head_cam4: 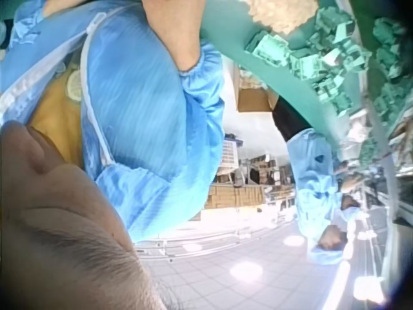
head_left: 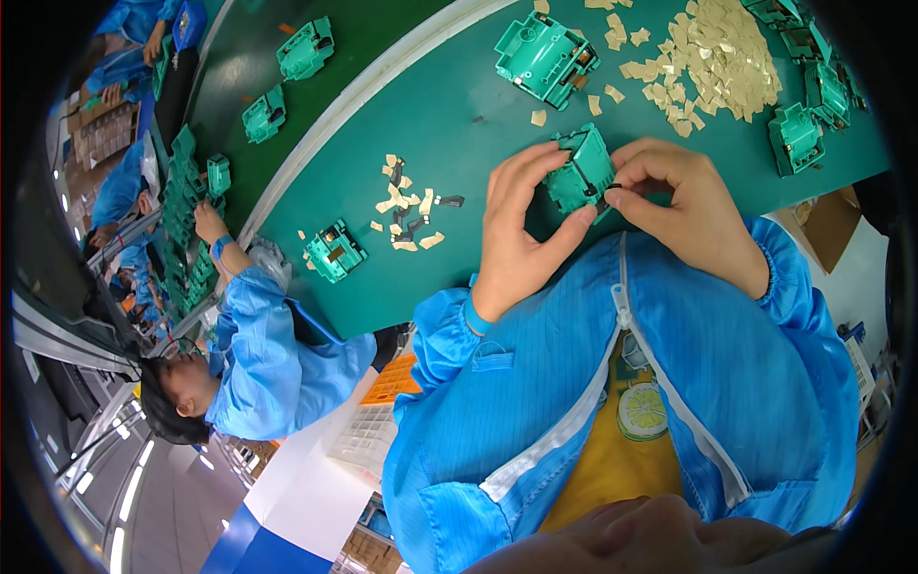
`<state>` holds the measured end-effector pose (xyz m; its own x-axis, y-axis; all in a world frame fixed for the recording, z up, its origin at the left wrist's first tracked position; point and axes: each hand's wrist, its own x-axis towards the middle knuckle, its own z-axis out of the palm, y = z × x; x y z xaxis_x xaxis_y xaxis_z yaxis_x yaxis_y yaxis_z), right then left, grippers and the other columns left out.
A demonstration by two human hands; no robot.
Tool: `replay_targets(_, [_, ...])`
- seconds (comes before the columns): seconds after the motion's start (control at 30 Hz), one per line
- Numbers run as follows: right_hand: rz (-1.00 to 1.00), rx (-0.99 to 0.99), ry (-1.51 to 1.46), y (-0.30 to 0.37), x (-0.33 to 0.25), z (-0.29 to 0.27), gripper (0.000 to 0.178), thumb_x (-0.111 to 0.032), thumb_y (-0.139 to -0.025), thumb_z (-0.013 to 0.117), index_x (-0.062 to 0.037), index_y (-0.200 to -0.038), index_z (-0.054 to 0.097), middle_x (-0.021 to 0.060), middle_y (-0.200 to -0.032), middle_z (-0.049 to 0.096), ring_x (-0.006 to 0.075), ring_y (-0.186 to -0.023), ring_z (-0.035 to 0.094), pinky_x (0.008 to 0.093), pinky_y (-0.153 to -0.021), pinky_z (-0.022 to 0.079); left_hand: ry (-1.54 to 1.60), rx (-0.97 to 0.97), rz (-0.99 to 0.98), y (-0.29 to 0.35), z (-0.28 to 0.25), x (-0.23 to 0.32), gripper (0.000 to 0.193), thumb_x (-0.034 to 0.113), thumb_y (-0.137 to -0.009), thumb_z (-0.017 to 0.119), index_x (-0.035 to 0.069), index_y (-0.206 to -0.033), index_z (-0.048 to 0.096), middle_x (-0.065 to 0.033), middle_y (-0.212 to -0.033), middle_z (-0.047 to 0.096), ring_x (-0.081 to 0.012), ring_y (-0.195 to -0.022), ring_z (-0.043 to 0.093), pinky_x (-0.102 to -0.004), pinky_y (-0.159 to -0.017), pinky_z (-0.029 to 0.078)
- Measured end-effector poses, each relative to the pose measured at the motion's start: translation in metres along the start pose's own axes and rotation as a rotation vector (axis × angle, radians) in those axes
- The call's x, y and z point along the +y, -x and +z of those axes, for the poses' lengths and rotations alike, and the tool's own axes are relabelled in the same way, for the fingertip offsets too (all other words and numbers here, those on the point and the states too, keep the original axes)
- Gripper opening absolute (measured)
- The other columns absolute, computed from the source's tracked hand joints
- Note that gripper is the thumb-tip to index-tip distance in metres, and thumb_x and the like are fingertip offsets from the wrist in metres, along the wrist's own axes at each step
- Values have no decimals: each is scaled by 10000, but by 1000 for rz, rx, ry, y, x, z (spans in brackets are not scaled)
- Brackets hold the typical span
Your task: The person assembles internal circuit parts and foam strips into green electronic housings by hand on a production line.
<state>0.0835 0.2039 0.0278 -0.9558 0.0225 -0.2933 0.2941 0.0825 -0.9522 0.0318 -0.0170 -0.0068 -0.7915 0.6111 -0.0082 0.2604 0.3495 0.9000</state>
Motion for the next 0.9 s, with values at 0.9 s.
replay_targets(0.9, [88,-53,12,-3,-8,8,119,-41,-889,733,64,-893,676,92,-915,679,159,-806,669,297,-756,558,271,95,-248,4,7,10,608,33,-780,800,74,-1325,534,-149,-1420,524,-269,-1263,593,-388,-968,535])
